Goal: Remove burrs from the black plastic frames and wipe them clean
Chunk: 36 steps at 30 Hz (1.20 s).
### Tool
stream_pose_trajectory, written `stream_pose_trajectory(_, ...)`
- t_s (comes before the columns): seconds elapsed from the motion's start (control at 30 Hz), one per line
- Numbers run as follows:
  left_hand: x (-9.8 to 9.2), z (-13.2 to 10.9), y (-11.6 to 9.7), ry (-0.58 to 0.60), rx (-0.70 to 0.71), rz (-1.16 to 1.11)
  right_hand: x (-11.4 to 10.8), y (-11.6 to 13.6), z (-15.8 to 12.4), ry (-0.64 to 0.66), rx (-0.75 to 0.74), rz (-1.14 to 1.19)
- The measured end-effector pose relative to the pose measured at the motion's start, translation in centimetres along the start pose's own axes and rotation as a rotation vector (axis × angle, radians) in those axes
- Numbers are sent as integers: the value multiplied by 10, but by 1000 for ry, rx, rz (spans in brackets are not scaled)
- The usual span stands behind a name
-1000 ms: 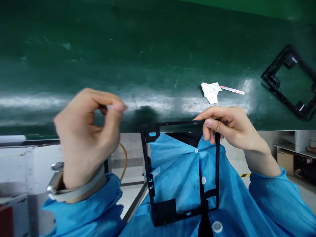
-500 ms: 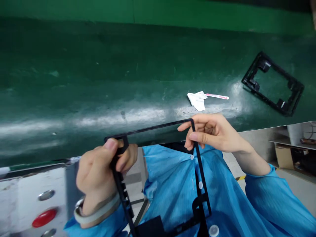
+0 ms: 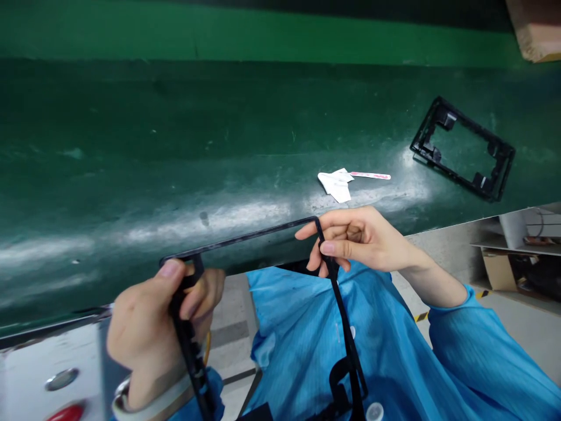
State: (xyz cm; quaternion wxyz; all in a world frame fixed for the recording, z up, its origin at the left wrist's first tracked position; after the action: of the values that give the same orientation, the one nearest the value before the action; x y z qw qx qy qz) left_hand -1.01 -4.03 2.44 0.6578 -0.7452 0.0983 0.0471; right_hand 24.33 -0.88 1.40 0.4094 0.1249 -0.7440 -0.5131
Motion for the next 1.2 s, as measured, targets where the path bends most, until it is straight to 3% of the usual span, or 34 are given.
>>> stream_pose_trajectory(0.17,1,13,2,-47,-150,-243,-3,1,10,-14,-14,36)
stream_pose_trajectory(0.53,1,35,-8,-78,-123,-284,-5,-1,26,-27,-46,48)
stream_pose_trajectory(0.87,-2,46,3,28,-119,-307,-9,2,31,-81,-45,-12)
stream_pose_trajectory(1.2,-15,39,5,-135,6,-242,-1,9,29,-9,-112,-34)
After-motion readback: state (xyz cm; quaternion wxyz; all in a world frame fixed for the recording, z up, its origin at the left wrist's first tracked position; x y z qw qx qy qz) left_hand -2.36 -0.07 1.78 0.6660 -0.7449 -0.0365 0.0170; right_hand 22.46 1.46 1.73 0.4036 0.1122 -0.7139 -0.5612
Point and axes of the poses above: each hand's wrist, its own z-axis towards the middle knuckle, its own x-axis out of the palm, y = z × x, the point moved 5 cm from there along z, towards the middle knuckle, and after that the axes turned 5 degrees about y, right-handed, at the moved point
